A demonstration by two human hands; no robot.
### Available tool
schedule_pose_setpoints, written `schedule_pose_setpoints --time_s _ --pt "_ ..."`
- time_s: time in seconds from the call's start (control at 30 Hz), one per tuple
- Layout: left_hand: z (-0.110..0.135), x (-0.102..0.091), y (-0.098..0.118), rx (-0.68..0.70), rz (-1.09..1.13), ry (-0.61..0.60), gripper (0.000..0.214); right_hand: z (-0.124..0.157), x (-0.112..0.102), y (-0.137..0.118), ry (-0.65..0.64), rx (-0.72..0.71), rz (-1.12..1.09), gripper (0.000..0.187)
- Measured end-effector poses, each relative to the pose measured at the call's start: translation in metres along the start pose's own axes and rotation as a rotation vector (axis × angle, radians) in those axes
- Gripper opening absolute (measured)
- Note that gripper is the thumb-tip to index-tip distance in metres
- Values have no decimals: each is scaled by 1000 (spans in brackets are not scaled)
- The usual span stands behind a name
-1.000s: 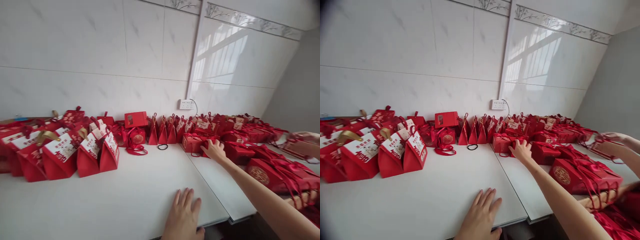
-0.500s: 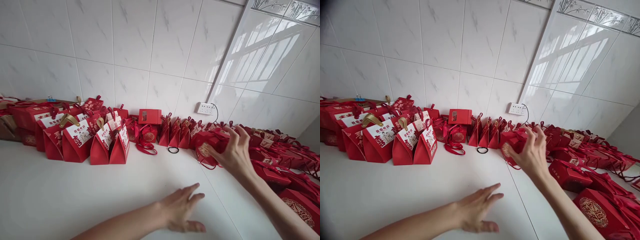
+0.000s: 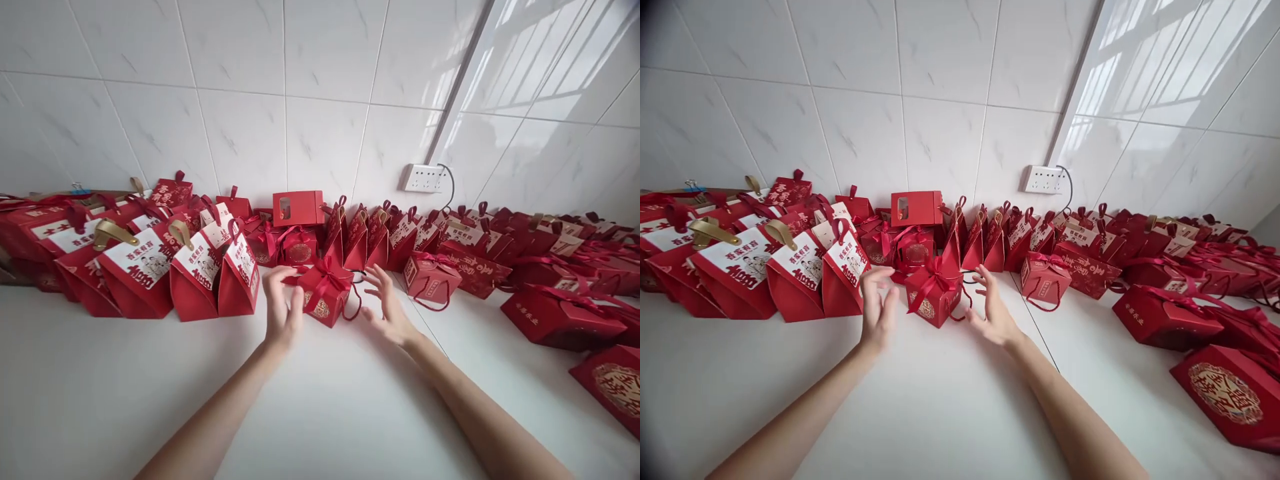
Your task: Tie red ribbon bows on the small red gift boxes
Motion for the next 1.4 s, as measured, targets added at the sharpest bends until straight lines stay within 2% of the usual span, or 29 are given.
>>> schedule_pose_setpoints --time_s 0.07,0.13,0.23,0.3,0.37,0.43,0.5,0.63,0.7,0.77,0.83,1.07,1.3,1.4 --pt "2 6 -41 -300 156 -2 25 2 -6 1 26 63 -5 70" --pt "9 16 -72 -514 278 -14 29 0 -2 -1 -6 122 33 65" --pt "14 28 -95 -616 343 -72 37 -3 14 -3 -89 198 37 67" --pt "17 35 -101 -647 370 -110 43 -2 24 -3 -148 225 -6 80" --pt "19 40 -100 -663 389 -134 47 -1 28 -3 -169 227 -75 94" --pt "21 44 -93 -677 410 -160 49 0 25 -2 -154 220 -167 97" --pt "22 42 -86 -696 419 -141 43 0 18 1 -115 220 -259 90" --pt "17 16 -76 -682 359 30 17 1 1 7 2 227 -314 65" --pt "14 7 -74 -669 322 72 13 1 -2 7 35 229 -283 58" --pt "12 6 -74 -671 300 60 15 1 -1 7 30 249 -255 53" --pt "11 13 -74 -680 294 -7 19 1 2 7 9 274 -237 49" --pt "24 56 -73 -723 376 -339 44 0 4 1 -24 272 -185 37" --pt "29 75 -50 -492 286 -653 62 2 -6 11 50 301 -139 37" --pt "34 80 -44 -448 223 -742 74 5 -15 15 144 350 -230 28"
Point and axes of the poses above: each hand's wrist, its own z-axis away from the middle knuckle, its own x-axis out of the palm, y = z × x, the point moved 10 cm from there along -z, towards the middle knuckle, and after that the axes turned 11 degrees about -y, right-handed, at the moved point
